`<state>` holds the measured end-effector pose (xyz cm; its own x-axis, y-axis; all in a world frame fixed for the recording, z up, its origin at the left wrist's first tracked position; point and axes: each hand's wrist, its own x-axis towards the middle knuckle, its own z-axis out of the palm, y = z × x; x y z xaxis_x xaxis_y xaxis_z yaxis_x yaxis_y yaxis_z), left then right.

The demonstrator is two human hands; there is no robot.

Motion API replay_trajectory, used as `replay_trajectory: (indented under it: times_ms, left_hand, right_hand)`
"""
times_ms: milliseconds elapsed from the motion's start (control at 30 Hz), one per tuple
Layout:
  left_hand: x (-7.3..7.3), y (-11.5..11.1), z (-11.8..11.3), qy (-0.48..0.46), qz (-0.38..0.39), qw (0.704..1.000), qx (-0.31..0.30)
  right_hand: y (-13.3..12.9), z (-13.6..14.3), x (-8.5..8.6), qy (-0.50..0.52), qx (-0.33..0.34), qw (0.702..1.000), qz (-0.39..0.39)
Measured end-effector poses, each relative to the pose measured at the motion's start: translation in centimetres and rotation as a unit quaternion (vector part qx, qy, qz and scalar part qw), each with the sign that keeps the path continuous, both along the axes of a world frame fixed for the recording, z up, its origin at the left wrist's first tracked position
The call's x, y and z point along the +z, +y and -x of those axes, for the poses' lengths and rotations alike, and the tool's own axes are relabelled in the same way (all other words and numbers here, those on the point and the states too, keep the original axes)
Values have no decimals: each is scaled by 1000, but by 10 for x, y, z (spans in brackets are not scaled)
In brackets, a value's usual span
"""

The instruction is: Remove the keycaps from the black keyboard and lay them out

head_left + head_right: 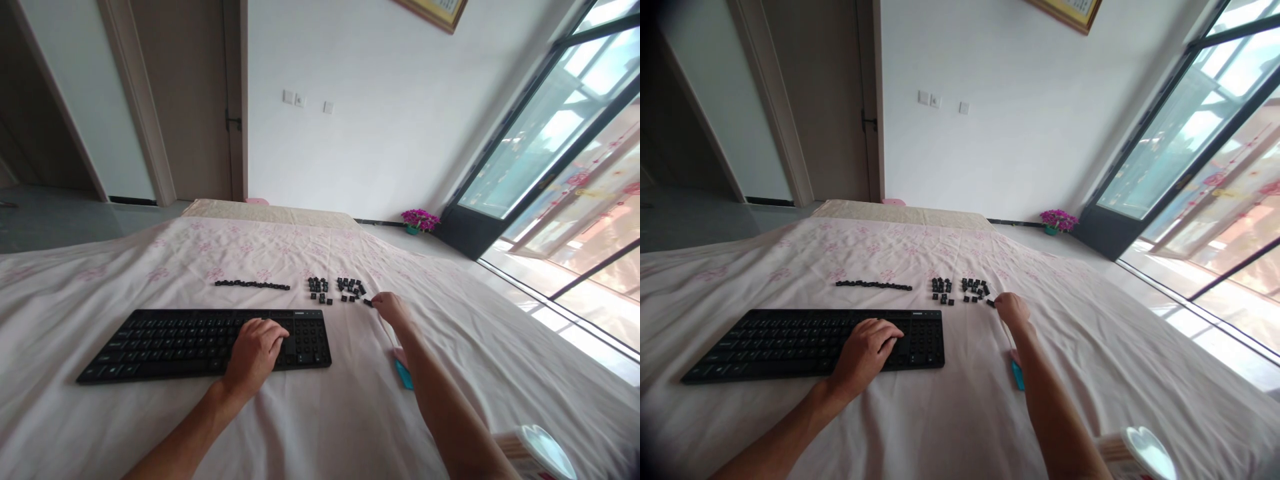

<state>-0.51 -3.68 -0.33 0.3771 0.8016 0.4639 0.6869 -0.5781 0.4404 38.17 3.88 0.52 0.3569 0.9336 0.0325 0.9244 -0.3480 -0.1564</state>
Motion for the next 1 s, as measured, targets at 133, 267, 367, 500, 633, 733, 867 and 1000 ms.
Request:
replay_trajectory:
  times_ms: [133, 267, 367, 500, 633, 733, 867, 1000]
  left_hand:
    - [-1, 1, 0, -1, 0, 1000, -1]
    - [0, 2, 0, 2, 1, 1000, -3]
    - [1, 2, 0, 6, 3, 1000, -7]
    - [2, 2, 0, 11, 7, 1000, -5]
    - [3, 4, 0, 21, 13, 1000, -12]
    - [5, 6, 2, 30, 20, 999, -25]
    - [8, 8, 7, 42, 29, 997, -60]
    - [7, 11, 11, 32, 34, 995, -84]
  right_hand:
    - [-1, 5, -1, -12, -13, 1000, 23]
    - [-1, 10, 0, -25, -19, 999, 33]
    - [-1, 10, 2, -23, -12, 999, 42]
    - [1, 7, 5, -17, -2, 999, 47]
    - [4, 5, 5, -20, -3, 999, 47]
    - [7, 4, 5, -23, -7, 999, 46]
    - [12, 2, 4, -28, -18, 999, 40]
    - [12, 4, 4, -22, -29, 999, 28]
